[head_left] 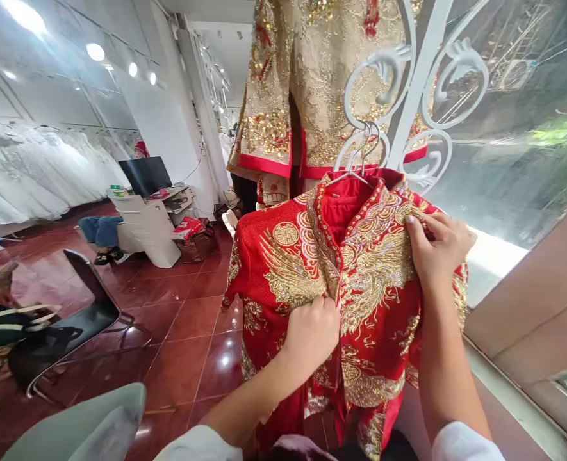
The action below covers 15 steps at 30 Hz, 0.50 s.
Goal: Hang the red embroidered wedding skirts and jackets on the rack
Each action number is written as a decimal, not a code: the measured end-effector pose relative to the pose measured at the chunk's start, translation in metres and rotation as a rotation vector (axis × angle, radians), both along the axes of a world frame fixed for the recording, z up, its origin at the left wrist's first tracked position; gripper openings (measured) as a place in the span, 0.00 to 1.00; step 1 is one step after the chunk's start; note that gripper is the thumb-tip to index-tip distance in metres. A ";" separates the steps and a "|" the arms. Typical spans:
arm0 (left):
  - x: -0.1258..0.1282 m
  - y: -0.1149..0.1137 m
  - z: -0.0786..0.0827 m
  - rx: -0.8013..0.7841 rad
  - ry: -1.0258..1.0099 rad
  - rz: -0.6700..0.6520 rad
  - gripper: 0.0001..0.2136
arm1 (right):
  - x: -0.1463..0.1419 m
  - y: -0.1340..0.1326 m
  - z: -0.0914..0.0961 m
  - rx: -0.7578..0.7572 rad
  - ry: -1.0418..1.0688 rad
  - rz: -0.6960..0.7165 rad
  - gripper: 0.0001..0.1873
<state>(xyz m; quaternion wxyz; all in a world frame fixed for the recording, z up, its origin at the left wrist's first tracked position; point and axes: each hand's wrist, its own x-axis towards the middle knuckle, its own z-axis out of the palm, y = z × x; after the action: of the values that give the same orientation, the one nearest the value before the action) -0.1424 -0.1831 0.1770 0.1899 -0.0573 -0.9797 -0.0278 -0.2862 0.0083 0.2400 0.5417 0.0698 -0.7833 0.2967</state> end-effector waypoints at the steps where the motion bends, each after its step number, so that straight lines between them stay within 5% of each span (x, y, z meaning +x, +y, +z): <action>1: -0.010 0.003 -0.001 -0.001 -0.026 0.018 0.17 | 0.002 -0.001 -0.001 0.010 -0.005 -0.014 0.21; 6: -0.031 -0.005 0.010 0.105 -0.002 0.042 0.19 | 0.020 0.000 -0.001 0.111 -0.062 -0.023 0.23; 9: -0.026 -0.030 0.043 0.237 0.318 0.007 0.22 | 0.029 0.003 0.010 0.175 -0.068 -0.002 0.25; 12: -0.044 -0.060 0.082 0.232 0.719 0.001 0.15 | 0.025 0.007 0.028 0.307 -0.110 0.130 0.26; 15: -0.078 -0.084 0.106 0.163 0.628 -0.064 0.17 | 0.011 0.011 0.041 0.393 -0.175 0.293 0.27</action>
<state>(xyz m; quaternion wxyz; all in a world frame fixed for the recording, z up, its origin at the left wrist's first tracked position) -0.2201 -0.2667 0.2829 0.4860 -0.0787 -0.8654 -0.0933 -0.2756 0.0195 0.2812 0.3991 0.2602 -0.8515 0.2189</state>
